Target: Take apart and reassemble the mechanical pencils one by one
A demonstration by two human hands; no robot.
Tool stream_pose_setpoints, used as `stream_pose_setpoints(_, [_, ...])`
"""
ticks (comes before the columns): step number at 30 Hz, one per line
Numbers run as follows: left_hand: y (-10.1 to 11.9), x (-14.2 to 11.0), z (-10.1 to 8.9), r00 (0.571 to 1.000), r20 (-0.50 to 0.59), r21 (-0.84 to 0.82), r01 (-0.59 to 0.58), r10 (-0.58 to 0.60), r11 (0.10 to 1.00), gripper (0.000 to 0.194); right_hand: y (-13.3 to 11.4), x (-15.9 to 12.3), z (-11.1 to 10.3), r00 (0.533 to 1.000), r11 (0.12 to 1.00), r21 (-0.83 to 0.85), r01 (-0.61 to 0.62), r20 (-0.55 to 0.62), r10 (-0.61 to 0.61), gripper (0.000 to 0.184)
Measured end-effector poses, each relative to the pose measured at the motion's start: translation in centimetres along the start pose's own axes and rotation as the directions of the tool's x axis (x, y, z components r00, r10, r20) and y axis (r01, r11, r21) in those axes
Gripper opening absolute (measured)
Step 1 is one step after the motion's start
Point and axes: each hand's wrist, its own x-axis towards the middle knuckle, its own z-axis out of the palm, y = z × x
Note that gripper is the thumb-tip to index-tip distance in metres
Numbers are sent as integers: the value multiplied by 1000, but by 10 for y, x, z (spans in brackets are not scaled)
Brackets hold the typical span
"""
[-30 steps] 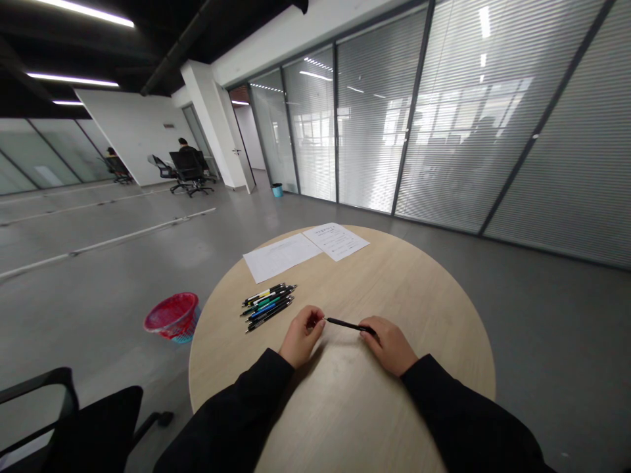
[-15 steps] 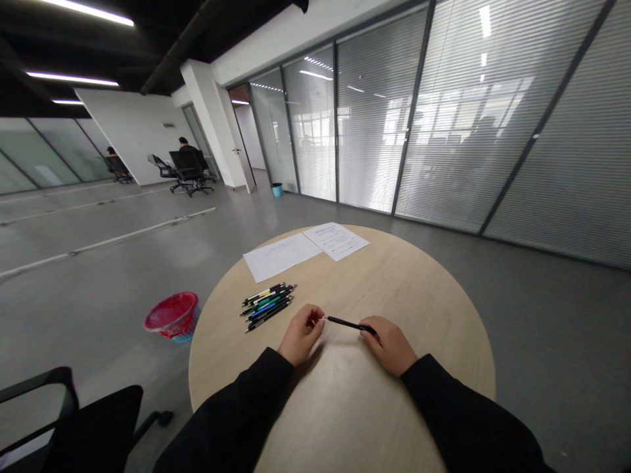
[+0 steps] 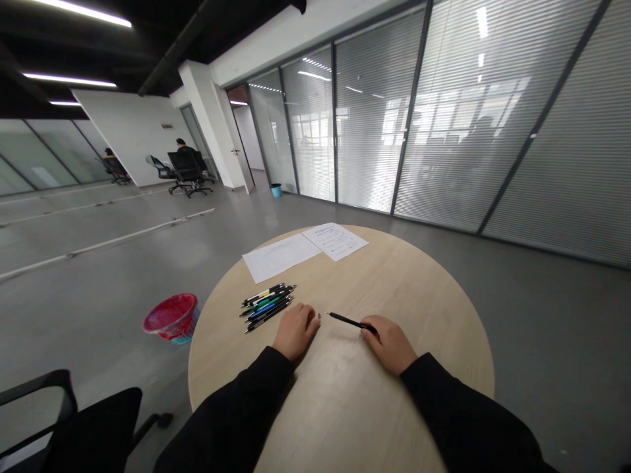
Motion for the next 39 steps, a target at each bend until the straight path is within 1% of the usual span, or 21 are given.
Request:
stream_pose_setpoints(3, [4,4,2,1000,3,31,-10,10,999,18,0,0,0,1000,1000,6,2,-1,-2,18])
stream_pose_setpoints(10, [12,12,8,1000,-1,57,8,-8,998,14,-1,0,1,1000,1000,15,-3,-16,3,18])
stream_pose_setpoints(12, [11,11,7,1000,-4,9,14,-14,1000,14,-1,0,1,1000,1000,14,-2,-18,2,18])
stream_pose_setpoints(14, [10,10,5,999,-15,-114,29,-31,993,14,0,0,1,1000,1000,12,-3,-12,3,19])
stream_pose_setpoints(17, [9,8,3,993,-37,-319,92,-110,943,15,0,0,2,1000,1000,12,-7,0,7,19])
stream_pose_setpoints(20, [9,7,1,978,-54,-459,153,-199,875,17,2,0,3,1000,1000,13,-10,-5,10,19])
stream_pose_setpoints(22, [10,7,0,970,-50,-559,171,-239,811,18,3,0,3,1000,1000,16,-5,-8,5,19])
stream_pose_setpoints(26, [15,7,1,957,36,-750,217,-289,625,25,4,0,4,1000,1000,17,2,-5,-2,18])
stream_pose_setpoints(27, [16,6,1,953,59,-777,231,-298,586,28,4,0,4,1000,1000,16,1,-3,-1,18])
stream_pose_setpoints(29, [19,6,1,946,87,-805,251,-312,538,33,4,0,4,1000,1000,16,2,-1,-2,17])
stream_pose_setpoints(33, [24,5,1,943,95,-828,252,-318,500,37,2,1,4,1000,999,28,23,-3,-23,17])
stream_pose_setpoints(39, [27,5,-2,948,96,-806,252,-303,535,38,0,1,3,1000,999,29,28,-5,-28,17])
